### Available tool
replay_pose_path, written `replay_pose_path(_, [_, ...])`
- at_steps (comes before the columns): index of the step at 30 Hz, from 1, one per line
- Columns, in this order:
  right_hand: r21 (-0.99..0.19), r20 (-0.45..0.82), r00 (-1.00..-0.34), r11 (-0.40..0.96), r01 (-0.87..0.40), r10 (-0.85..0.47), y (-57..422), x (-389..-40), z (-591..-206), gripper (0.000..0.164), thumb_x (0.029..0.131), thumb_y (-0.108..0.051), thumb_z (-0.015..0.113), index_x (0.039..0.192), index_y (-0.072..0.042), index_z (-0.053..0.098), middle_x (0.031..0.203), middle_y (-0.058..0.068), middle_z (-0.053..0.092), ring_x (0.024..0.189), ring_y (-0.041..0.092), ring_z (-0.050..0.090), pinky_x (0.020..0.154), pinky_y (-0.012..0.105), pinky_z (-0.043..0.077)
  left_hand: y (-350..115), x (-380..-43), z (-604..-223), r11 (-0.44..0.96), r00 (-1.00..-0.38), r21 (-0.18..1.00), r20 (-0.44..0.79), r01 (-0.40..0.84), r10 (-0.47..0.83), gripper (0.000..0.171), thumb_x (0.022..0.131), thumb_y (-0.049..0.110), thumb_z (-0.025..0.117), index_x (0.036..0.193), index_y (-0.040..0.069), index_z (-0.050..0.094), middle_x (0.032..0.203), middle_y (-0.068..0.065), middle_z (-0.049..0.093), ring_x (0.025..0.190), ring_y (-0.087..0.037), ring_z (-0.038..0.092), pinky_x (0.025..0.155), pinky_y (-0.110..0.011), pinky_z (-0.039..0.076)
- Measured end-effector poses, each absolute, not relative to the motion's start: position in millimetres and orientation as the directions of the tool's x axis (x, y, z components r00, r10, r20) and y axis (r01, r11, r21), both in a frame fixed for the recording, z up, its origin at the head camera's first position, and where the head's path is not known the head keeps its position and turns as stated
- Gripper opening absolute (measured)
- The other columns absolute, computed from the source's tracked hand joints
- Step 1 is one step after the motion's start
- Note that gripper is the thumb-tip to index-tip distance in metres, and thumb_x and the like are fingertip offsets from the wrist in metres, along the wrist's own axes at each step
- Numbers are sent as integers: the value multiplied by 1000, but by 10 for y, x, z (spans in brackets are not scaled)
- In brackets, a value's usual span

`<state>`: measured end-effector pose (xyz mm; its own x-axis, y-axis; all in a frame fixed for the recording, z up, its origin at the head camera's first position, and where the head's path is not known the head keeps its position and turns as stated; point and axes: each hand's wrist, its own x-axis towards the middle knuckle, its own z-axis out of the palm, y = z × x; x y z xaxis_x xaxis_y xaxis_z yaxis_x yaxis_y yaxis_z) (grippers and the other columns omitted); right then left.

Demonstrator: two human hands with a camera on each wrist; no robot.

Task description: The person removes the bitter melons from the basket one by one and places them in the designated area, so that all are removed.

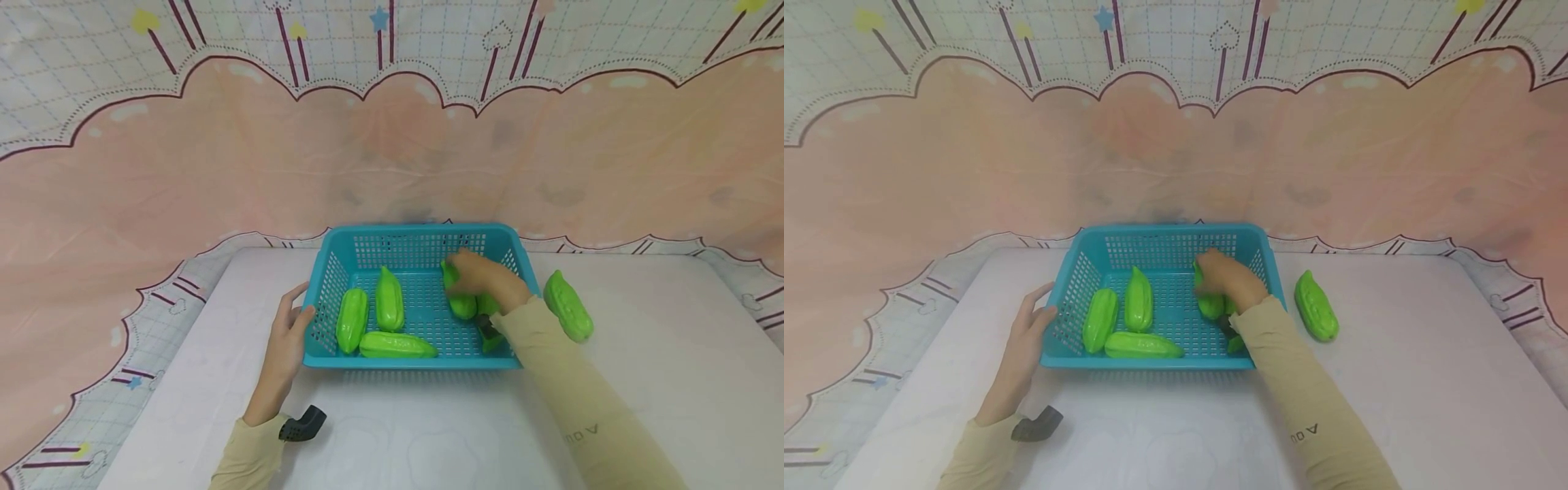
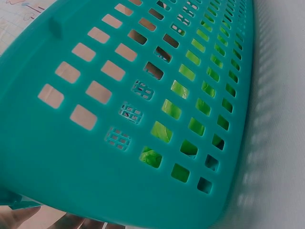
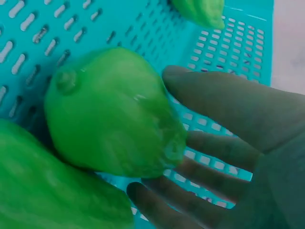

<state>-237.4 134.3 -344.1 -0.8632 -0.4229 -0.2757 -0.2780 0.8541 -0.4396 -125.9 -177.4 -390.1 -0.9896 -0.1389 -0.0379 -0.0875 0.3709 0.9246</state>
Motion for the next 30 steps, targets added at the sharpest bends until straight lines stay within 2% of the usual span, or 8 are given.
replay_pose_path(4, [-434, -299, -857, 860, -269, -420, 1338, -2373, -3446, 68, 89, -15, 70, 146, 8, 40, 155, 30, 30, 146, 45, 25, 116, 54, 25, -1780, -1261, -3906, 359, -990, 929, -40, -85, -132, 50, 108, 32, 35, 156, 25, 26, 137, -21, 54, 119, -34, 56, 97, -49, 43])
replay_pose_path(9, [-437, -299, -863, 862, -256, -408, 1327, -2385, -3469, 68, 88, -16, 72, 145, 6, 42, 150, 27, 40, 137, 42, 40, 112, 53, 33, -1780, -1266, -3904, 353, -991, 932, -34, -78, -130, 50, 108, 32, 35, 156, 24, 27, 136, -22, 54, 119, -35, 55, 98, -50, 42])
replay_pose_path(11, [-433, -302, -864, 866, -251, -402, 1324, -2388, -3477, 69, 88, -17, 73, 145, 5, 43, 149, 26, 41, 136, 41, 40, 112, 53, 34, -1778, -1266, -3902, 353, -991, 933, -31, -76, -131, 50, 108, 31, 36, 156, 24, 27, 136, -22, 53, 119, -35, 55, 98, -51, 42])
replay_pose_path(18, [-409, -310, -862, 875, -259, -400, 1307, -2395, -3490, 72, 88, -21, 75, 146, 4, 41, 156, 27, 31, 149, 44, 17, 117, 55, 22, -1778, -1260, -3902, 350, -990, 933, -33, -79, -134, 49, 108, 30, 36, 156, 24, 28, 137, -23, 53, 121, -36, 54, 100, -53, 40])
replay_pose_path(21, [-401, -317, -865, 882, -250, -389, 1295, -2386, -3491, 75, 87, -22, 75, 148, 3, 40, 159, 27, 23, 149, 45, 11, 116, 58, 19, -1779, -1259, -3899, 362, -989, 929, -32, -81, -141, 49, 108, 30, 36, 156, 24, 29, 136, -23, 54, 120, -36, 54, 99, -53, 40])
replay_pose_path(25, [-384, -328, -867, 891, -242, -376, 1282, -2374, -3497, 77, 88, -24, 75, 150, 1, 37, 160, 29, 16, 149, 47, 12, 115, 60, 21, -1780, -1260, -3899, 367, -989, 927, -31, -82, -144, 49, 107, 30, 37, 155, 23, 29, 135, -23, 54, 120, -36, 55, 98, -54, 40])
replay_pose_path(30, [-380, -328, -869, 894, -237, -370, 1280, -2378, -3511, 76, 88, -24, 74, 150, 0, 38, 160, 30, 15, 148, 47, 14, 115, 60, 22, -1778, -1257, -3899, 354, -990, 932, -32, -80, -140, 49, 108, 30, 36, 156, 23, 29, 136, -23, 54, 121, -36, 54, 99, -54, 40])
